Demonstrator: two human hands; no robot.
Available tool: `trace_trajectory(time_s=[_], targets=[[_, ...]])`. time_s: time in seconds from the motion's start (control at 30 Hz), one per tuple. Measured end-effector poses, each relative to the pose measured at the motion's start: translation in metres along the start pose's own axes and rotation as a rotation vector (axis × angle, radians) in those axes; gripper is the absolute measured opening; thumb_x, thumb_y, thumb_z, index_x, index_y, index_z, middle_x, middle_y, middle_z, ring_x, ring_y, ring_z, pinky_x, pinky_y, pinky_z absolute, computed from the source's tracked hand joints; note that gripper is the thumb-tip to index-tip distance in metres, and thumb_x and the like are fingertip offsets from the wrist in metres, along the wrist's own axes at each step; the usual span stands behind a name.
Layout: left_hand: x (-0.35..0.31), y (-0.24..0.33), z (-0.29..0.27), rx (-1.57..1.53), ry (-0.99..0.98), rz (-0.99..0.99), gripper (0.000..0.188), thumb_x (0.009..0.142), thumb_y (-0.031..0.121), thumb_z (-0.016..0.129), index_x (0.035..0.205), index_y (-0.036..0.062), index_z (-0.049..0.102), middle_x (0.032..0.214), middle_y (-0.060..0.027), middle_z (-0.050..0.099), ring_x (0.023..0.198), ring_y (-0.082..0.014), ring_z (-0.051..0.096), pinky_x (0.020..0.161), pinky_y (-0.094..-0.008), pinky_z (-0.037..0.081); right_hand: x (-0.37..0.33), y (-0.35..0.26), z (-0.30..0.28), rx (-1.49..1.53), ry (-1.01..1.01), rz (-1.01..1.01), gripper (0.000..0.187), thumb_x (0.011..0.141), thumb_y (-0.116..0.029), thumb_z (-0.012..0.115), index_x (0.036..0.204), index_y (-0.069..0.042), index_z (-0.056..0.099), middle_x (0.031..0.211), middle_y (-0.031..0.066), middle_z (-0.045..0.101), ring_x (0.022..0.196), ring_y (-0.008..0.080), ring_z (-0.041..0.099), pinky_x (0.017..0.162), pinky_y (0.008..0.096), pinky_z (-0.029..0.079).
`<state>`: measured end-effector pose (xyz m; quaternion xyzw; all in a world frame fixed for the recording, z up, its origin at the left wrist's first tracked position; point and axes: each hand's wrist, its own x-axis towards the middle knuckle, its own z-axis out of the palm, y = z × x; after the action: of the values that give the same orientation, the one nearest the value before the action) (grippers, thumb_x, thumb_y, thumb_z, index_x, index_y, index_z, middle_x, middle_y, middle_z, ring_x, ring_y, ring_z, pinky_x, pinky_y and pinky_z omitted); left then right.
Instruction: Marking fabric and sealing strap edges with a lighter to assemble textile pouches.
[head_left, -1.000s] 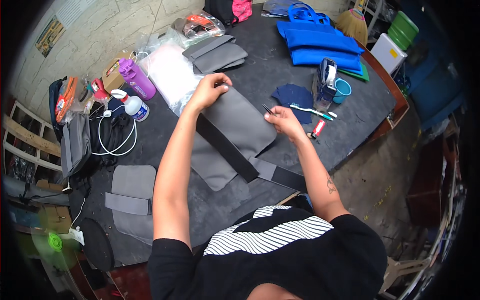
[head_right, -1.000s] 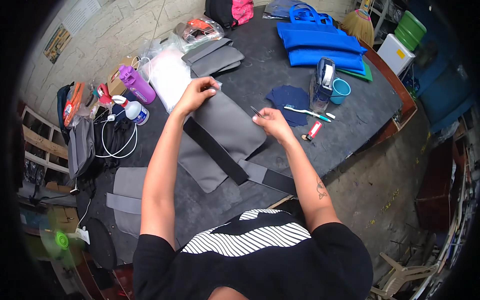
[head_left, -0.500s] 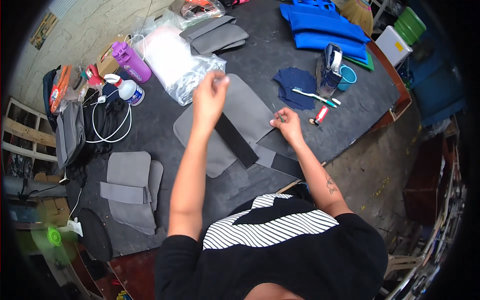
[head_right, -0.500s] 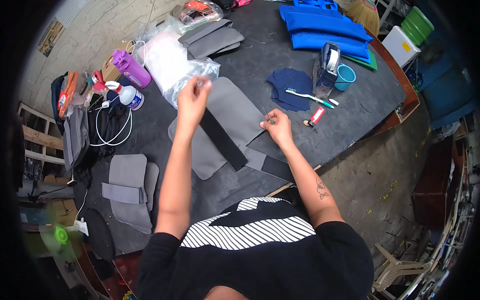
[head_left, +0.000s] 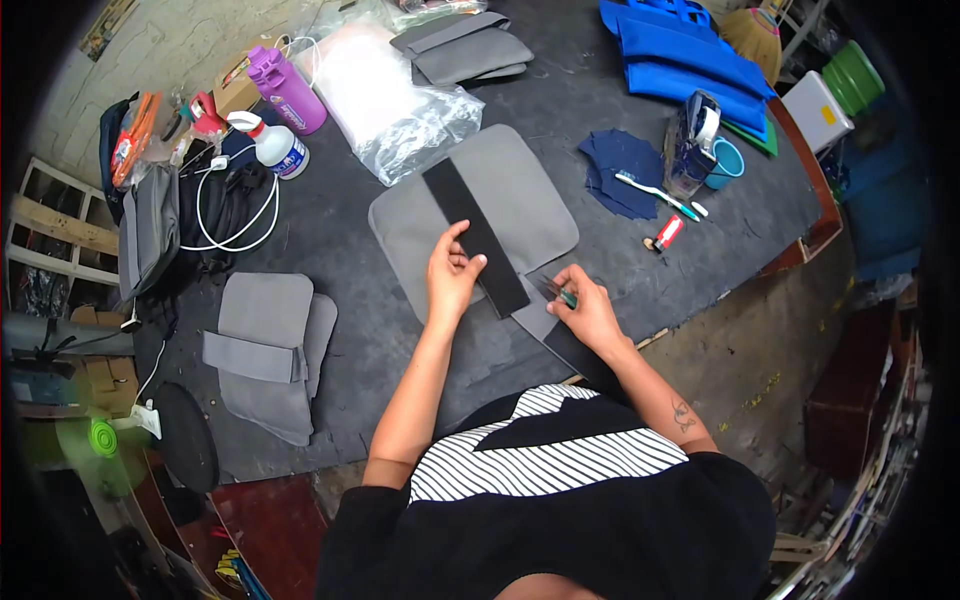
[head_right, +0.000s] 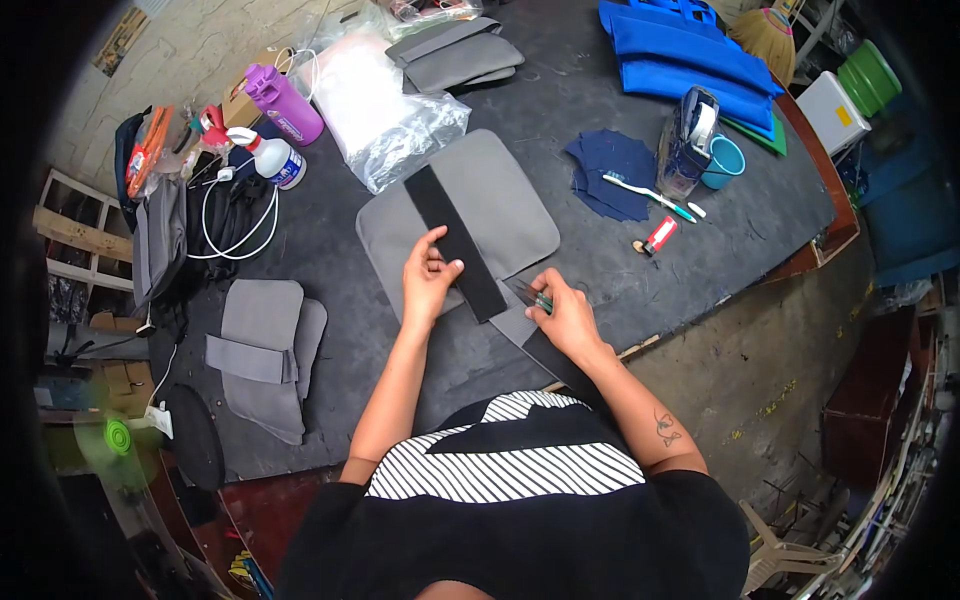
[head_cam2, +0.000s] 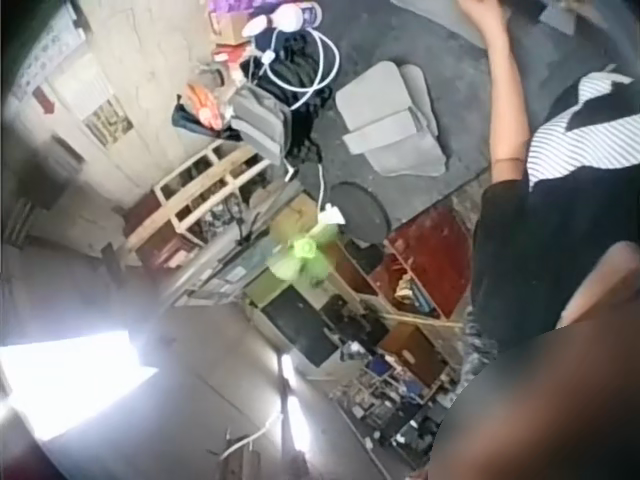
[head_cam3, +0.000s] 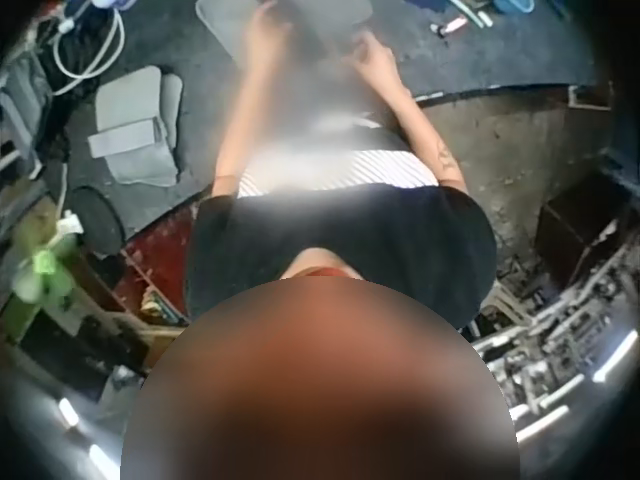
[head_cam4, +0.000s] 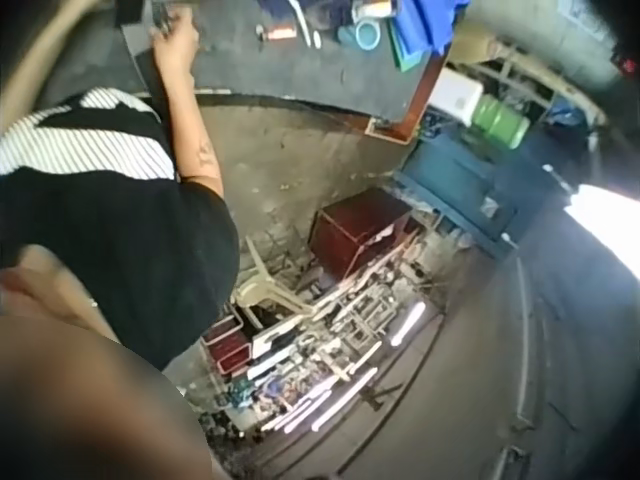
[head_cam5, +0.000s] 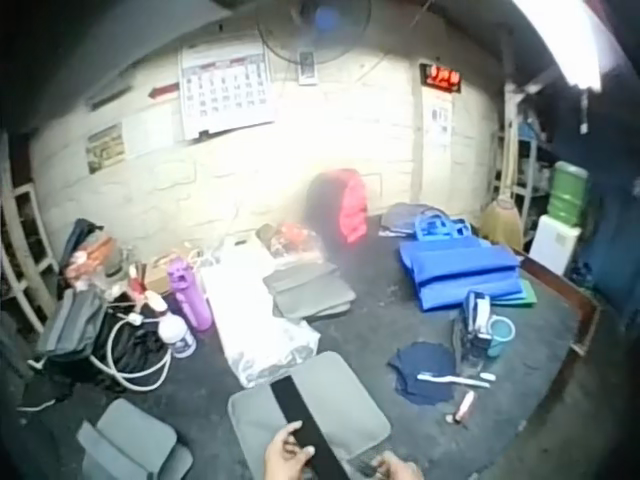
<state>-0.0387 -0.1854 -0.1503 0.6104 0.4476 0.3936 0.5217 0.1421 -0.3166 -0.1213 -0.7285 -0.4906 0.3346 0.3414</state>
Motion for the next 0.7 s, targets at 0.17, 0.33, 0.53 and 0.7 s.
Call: trace_trajectory(time_s=[0.17,0.33,0.53,0.7], targets=[[0.003,0.016,0.001,-0.254,0.061,-0.057,0.065,0.072,-0.011,0.064,0.131,0.0074,0.043,0.080,0.0006,0.048,0.065,-0.0035,0.044,0.061,-0.0174,0.041,-0.004,-0.004,-0.008,-0.161,0.042,-0.014,0.026,0.073,-0.006,0.070,0.094,-0.003,0.054,0.071,0.0069,0.060,0.068,0.0127,0.057,0.062,0.0278,0.044],[0.000,0.036,0.007,-0.532,0.105,-0.135,0.080,0.074,-0.008,0.066,0.140,0.0095,0.025,0.084,-0.0016,0.048,0.069,-0.0051,0.046,0.068,-0.0189,0.043,0.017,-0.019,0.006,0.434,0.080,-0.154,0.024,0.077,-0.014,0.073,0.086,0.002,0.057,0.078,0.0009,0.061,0.075,0.0086,0.057,0.066,0.0264,0.046],[-0.024,0.071,0.025,-0.790,-0.025,-0.320,0.060,0.086,0.012,0.063,0.136,0.0051,0.030,0.107,-0.0121,0.060,0.091,-0.0196,0.060,0.079,-0.0323,0.048,0.034,-0.043,0.023,0.741,-0.094,-0.020,0.011,0.083,-0.009,0.068,0.087,-0.001,0.061,0.071,-0.0001,0.061,0.059,0.0043,0.053,0.055,0.0185,0.040],[-0.013,0.053,0.018,-0.696,-0.114,-0.224,0.035,0.094,0.023,0.051,0.119,-0.0033,0.052,0.105,-0.0161,0.063,0.098,-0.0247,0.062,0.084,-0.0372,0.051,0.046,-0.027,0.019,0.403,0.108,-0.079,0.025,0.083,-0.023,0.068,0.091,0.000,0.060,0.070,0.0018,0.060,0.057,0.0096,0.051,0.053,0.0244,0.040]])
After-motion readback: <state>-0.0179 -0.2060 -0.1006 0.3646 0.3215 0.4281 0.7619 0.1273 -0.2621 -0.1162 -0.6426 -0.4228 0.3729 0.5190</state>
